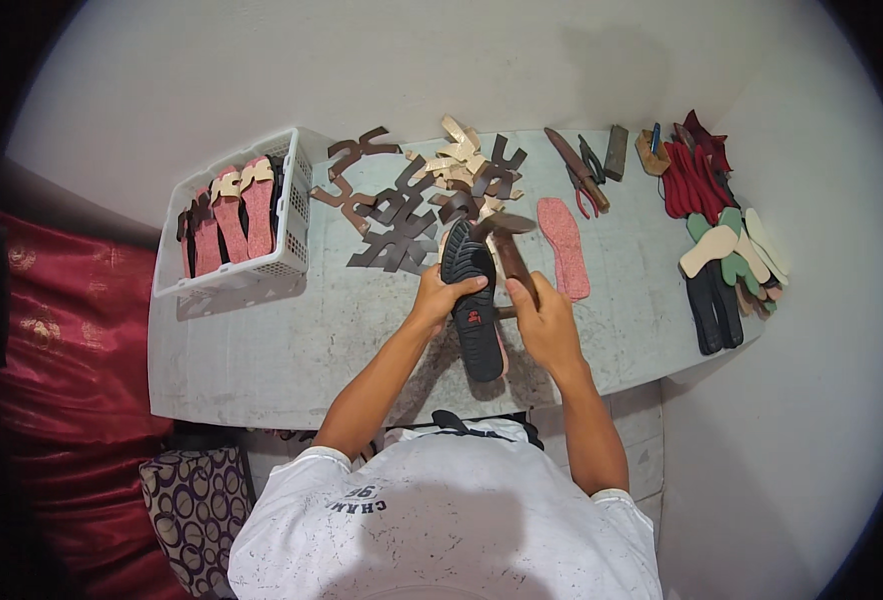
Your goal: Manually assemble footwear components and secure them with a hammer.
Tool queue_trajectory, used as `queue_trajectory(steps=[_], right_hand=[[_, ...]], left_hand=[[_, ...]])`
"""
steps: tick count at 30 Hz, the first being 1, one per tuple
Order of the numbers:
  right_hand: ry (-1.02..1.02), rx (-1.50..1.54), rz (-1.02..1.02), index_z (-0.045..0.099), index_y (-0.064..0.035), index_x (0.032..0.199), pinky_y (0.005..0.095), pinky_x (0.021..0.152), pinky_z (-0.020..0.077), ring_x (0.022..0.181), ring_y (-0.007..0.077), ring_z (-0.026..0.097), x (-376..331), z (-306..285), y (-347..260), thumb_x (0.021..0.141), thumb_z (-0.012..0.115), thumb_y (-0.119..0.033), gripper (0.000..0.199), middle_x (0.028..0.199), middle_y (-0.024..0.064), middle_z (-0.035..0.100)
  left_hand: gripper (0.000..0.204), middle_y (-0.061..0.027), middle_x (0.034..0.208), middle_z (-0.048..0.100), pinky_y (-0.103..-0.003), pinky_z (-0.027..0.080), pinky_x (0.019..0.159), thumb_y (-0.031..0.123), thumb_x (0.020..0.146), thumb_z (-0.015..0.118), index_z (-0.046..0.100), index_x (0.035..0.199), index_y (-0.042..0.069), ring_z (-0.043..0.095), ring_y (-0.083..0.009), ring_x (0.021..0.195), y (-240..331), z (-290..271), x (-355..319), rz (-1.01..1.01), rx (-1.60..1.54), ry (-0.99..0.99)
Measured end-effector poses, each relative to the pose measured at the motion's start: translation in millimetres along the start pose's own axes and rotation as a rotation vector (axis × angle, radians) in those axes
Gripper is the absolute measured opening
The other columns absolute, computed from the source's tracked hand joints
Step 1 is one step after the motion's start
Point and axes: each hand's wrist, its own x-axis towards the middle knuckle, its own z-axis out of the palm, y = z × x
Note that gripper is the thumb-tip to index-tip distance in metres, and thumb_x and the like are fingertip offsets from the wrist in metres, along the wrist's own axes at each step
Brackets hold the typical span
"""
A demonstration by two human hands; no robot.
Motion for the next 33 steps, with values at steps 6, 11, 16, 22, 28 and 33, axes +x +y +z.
queue_trajectory(steps=[6, 11, 16, 22, 28, 33], right_hand=[[0.136, -0.104, -0.078, 0.051, 0.0029, 0.087, 0.0453, 0.050, 0.0408, 0.059, 0.0441, 0.059, -17.8, 25.1, 21.3, 0.093, 0.057, -0.026, 0.030, 0.063, 0.0260, 0.056], [0.046, -0.148, -0.031, 0.050, 0.0022, 0.088, 0.0495, 0.052, 0.0401, 0.061, 0.0471, 0.058, -12.7, 25.3, 27.9, 0.094, 0.055, -0.029, 0.032, 0.065, 0.0279, 0.058], [0.034, 0.054, -0.076, 0.051, 0.0021, 0.086, 0.0392, 0.047, 0.0367, 0.045, 0.0258, 0.048, -13.1, 6.6, -6.3, 0.096, 0.054, -0.028, 0.032, 0.058, 0.0173, 0.053], [0.118, -0.216, -0.118, 0.053, 0.0022, 0.100, 0.0451, 0.050, 0.0423, 0.058, 0.0425, 0.060, -11.7, 35.9, 14.5, 0.095, 0.054, -0.030, 0.033, 0.063, 0.0228, 0.058], [0.070, -0.212, -0.071, 0.054, 0.0023, 0.090, 0.0512, 0.055, 0.0430, 0.061, 0.0478, 0.058, -4.7, 26.0, 6.4, 0.093, 0.057, -0.030, 0.033, 0.065, 0.0283, 0.057], [0.029, 0.164, 0.034, 0.051, 0.0015, 0.084, 0.0346, 0.045, 0.0354, 0.047, 0.0149, 0.044, -14.9, 0.1, -37.5, 0.095, 0.054, -0.032, 0.035, 0.052, 0.0086, 0.045]], left_hand=[[0.030, -0.0075, 0.089, 0.068, -0.031, 0.056, 0.069, 0.001, 0.072, 0.077, 0.063, 0.099, -0.001, 0.066, -0.0156, 0.073, 4.7, 3.1, -0.9, -0.060, -0.008, -0.043], [0.031, -0.0070, 0.088, 0.068, -0.030, 0.055, 0.067, 0.001, 0.072, 0.077, 0.063, 0.100, 0.000, 0.066, -0.0156, 0.073, 1.6, 1.1, 3.2, -0.055, 0.014, -0.017], [0.033, -0.0072, 0.088, 0.068, -0.030, 0.055, 0.067, 0.001, 0.071, 0.077, 0.062, 0.101, 0.000, 0.066, -0.0154, 0.074, 4.2, -0.5, -2.3, -0.044, -0.031, -0.007], [0.030, -0.0070, 0.088, 0.068, -0.030, 0.054, 0.066, 0.000, 0.072, 0.075, 0.063, 0.099, 0.000, 0.066, -0.0153, 0.075, 5.2, 2.7, 0.3, -0.053, 0.000, -0.020], [0.028, -0.0060, 0.086, 0.068, -0.030, 0.054, 0.064, 0.001, 0.072, 0.075, 0.064, 0.098, 0.001, 0.065, -0.0144, 0.071, -0.9, -0.2, 2.0, -0.040, -0.012, -0.012], [0.031, -0.0058, 0.087, 0.068, -0.029, 0.054, 0.065, 0.001, 0.071, 0.076, 0.063, 0.098, 0.000, 0.065, -0.0139, 0.071, 3.8, 0.1, -4.5, -0.046, -0.008, 0.002]])
